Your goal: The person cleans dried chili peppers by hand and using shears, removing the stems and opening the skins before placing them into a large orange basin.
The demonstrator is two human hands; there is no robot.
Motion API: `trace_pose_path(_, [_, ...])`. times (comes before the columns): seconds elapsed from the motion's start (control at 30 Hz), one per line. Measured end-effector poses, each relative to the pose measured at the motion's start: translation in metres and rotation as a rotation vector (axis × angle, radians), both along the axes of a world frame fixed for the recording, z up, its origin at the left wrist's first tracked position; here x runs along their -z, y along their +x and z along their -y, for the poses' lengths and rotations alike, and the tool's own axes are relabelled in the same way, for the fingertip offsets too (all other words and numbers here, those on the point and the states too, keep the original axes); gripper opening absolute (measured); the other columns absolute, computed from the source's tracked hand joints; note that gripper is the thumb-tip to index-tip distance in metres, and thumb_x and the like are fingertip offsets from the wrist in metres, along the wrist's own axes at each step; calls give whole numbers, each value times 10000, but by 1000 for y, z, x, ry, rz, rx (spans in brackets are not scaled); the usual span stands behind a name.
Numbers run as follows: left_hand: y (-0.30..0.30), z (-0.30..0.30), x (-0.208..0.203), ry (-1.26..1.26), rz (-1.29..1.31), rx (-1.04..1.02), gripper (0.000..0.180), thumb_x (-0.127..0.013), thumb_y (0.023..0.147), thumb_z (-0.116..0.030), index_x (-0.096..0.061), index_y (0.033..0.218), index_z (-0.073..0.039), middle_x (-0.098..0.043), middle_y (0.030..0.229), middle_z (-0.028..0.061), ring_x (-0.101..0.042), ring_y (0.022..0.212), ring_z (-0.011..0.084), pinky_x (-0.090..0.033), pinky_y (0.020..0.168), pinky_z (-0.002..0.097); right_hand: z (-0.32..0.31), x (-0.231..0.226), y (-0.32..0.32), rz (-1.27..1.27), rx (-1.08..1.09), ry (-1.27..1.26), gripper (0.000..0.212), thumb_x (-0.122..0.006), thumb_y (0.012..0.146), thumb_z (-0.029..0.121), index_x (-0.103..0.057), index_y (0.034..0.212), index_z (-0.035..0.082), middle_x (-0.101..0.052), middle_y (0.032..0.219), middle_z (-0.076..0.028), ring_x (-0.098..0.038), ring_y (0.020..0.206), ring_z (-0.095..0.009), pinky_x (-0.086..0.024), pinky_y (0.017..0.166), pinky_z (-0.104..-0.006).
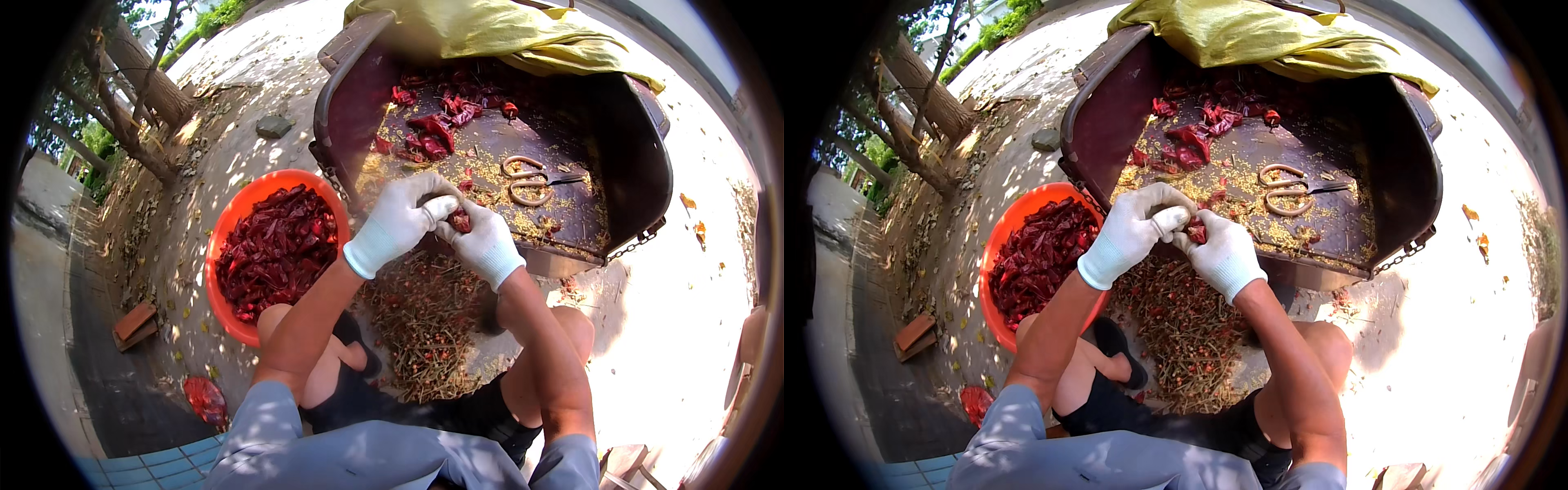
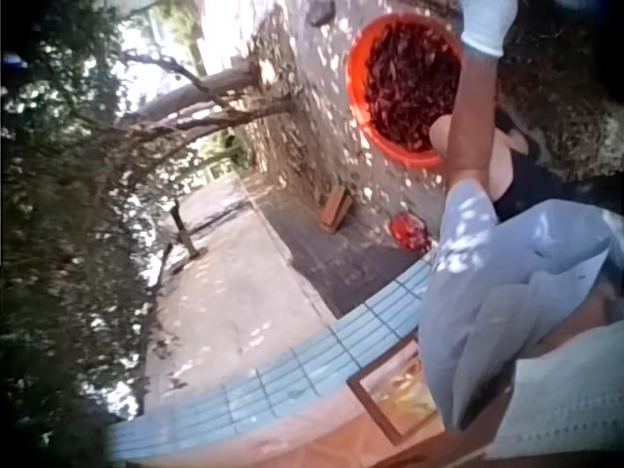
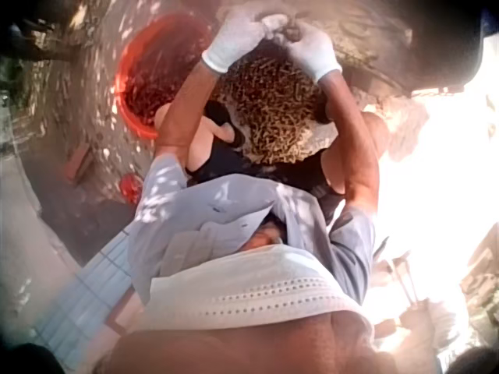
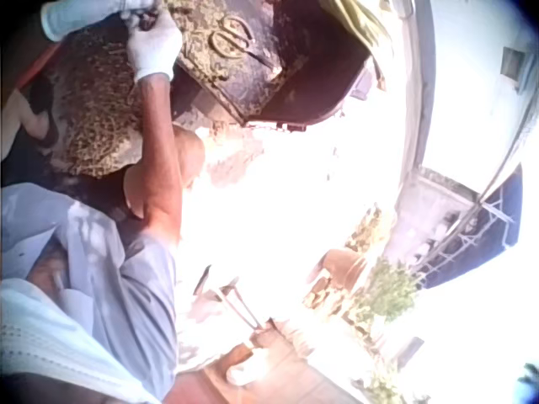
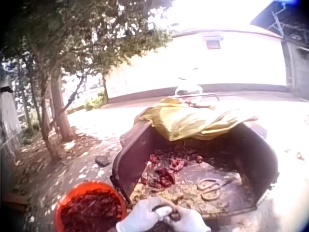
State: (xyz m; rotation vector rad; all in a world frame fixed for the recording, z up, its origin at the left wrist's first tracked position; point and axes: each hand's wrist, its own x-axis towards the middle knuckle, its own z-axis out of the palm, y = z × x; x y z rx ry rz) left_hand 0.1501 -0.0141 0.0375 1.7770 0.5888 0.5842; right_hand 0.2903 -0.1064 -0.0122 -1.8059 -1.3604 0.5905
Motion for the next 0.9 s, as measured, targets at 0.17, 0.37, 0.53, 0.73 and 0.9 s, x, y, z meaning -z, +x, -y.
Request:
trace_pose_path(0.17, [18,-57,20,263,-141,-204,230,-631,939,-195,-709,1080,-30,-725,1004,74,-672,866,141,-530,753,291,14,-11,0,78,-86,-161,391,-696,886,384,-646,1041,29,-694,886,-214,-675,859,-396,-531,762,-454])
trace_pose_path(0.37, [46,-72,49,689,-652,-94,335,-652,889,-415,-741,1092,-163,-701,1109,89,-661,1043,276,-513,905,403,16,-14,-5,84,-240,-189,380,-705,875,382,-646,995,26,-680,814,-212,-672,826,-397,-525,741,-461])
trace_pose_path(0.53, [83,-61,60,872,-809,0,354,-647,879,-465,-746,1065,-180,-691,1083,83,-652,1046,266,-513,879,418,16,-14,0,64,-233,-169,380,-708,870,386,-651,987,29,-681,810,-211,-670,821,-400,-521,746,-467])
trace_pose_path(0.73, [77,-58,60,698,-611,-146,304,-654,900,-367,-734,1070,-128,-710,1053,111,-679,969,288,-527,841,417,13,-16,7,-22,-48,-96,419,-723,858,397,-661,1030,21,-692,816,-199,-681,822,-389,-528,755,-448])
trace_pose_path(0.9, [34,-36,37,27,-89,-229,220,-624,975,-186,-676,1056,12,-681,885,29,-600,770,81,-507,674,246,12,-41,7,-725,219,7,253,-797,827,171,-649,988,41,-592,657,17,-508,483,-54,-409,411,-213])
